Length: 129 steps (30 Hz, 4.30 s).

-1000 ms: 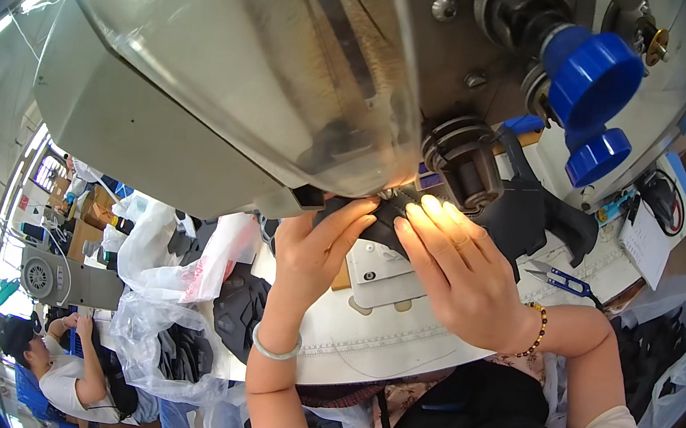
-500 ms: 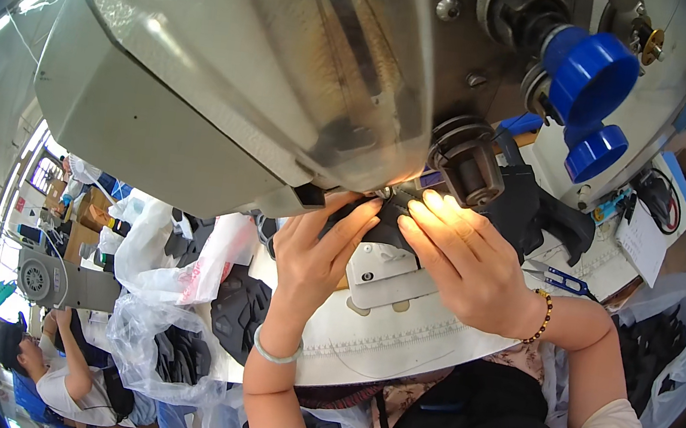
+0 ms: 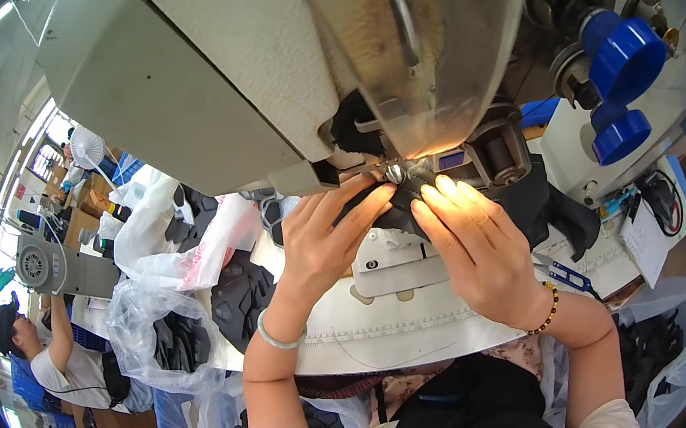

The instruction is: The person aligns and feeds shoe components into an industrial sewing machine, stitching along the edges by hand. They then pick up additional fabric pieces, position them together, and sew them using the machine.

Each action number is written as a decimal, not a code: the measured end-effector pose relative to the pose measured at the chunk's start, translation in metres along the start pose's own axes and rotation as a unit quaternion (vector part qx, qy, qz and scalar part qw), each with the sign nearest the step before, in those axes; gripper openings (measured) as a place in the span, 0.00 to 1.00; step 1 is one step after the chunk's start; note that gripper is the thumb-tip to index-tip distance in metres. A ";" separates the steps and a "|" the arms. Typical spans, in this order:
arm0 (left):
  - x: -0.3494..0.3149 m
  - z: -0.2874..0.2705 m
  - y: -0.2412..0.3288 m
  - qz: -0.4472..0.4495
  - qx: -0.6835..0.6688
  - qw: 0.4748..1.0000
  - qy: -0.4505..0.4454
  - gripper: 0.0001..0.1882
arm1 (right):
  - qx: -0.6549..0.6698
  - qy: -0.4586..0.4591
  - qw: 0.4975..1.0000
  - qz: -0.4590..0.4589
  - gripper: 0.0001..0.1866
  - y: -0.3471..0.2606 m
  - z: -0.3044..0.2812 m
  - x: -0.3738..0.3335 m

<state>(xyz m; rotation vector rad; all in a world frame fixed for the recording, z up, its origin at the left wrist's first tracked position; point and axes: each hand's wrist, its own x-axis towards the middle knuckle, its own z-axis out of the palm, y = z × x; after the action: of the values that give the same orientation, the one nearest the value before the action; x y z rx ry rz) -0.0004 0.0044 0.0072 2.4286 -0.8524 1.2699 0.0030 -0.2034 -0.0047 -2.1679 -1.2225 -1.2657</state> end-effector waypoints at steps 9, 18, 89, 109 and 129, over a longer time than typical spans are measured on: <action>0.009 -0.031 -0.009 -0.064 -0.119 0.985 -0.110 0.16 | -0.021 -0.004 1.000 0.021 0.17 0.002 -0.010 0.007; 0.012 -0.035 0.002 -0.102 -0.147 0.972 -0.155 0.21 | 0.061 0.028 0.998 0.016 0.14 0.027 -0.002 0.004; 0.010 -0.021 0.023 -0.037 -0.008 0.996 -0.080 0.21 | 0.158 0.063 0.985 0.018 0.14 0.051 0.015 0.005; 0.000 -0.006 0.026 0.040 0.063 0.996 -0.041 0.24 | 0.222 0.060 0.972 0.055 0.10 0.057 0.017 0.007; 0.004 -0.004 0.036 -0.077 0.031 0.995 -0.055 0.22 | 0.226 0.024 0.972 0.055 0.13 0.061 0.010 0.012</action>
<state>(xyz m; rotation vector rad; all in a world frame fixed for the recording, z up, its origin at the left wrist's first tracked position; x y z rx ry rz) -0.0235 -0.0238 0.0118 2.5771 -0.6477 1.1314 0.0610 -0.2256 0.0076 -1.8342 -1.2105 -0.8845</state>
